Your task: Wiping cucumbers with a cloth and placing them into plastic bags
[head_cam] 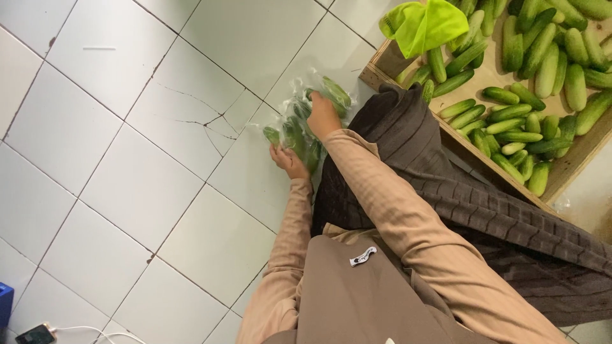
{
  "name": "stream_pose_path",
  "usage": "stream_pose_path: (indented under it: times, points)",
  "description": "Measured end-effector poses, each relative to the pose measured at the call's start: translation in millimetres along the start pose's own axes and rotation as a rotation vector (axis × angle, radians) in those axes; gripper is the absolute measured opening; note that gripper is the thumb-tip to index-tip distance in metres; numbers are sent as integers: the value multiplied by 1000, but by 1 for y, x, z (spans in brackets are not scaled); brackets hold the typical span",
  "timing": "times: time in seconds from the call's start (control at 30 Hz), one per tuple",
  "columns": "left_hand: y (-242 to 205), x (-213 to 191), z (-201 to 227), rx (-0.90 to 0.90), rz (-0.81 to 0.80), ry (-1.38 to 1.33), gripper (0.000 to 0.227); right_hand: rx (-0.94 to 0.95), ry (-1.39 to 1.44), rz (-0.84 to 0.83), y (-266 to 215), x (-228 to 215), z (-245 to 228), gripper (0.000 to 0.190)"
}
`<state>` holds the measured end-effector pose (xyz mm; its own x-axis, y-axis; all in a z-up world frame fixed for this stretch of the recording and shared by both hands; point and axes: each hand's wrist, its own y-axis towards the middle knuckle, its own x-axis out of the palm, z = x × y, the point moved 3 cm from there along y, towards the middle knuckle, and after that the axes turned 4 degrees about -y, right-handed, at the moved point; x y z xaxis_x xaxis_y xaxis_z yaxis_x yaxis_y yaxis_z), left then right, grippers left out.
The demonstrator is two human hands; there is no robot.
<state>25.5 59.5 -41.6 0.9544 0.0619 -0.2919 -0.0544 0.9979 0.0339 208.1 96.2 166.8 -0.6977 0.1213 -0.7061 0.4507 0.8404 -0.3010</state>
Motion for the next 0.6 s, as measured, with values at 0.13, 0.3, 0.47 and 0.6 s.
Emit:
stream_pose_path:
  times: [0.13, 0.3, 0.47, 0.6]
  points:
    - [-7, 15, 27, -56, -10, -40, 42, -12, -76, -37, -4, -5, -5, 34]
    - [-8, 26, 47, 43, -150, 161, 46, -24, -39, -78, -11, -7, -5, 33]
    - [-3, 20, 48, -25, -140, 86, 69, -43, -2, -82, -12, -8, -1, 36]
    - [2, 15, 24, -32, -75, 26, 68, -86, 62, -79, -27, -28, -12, 41]
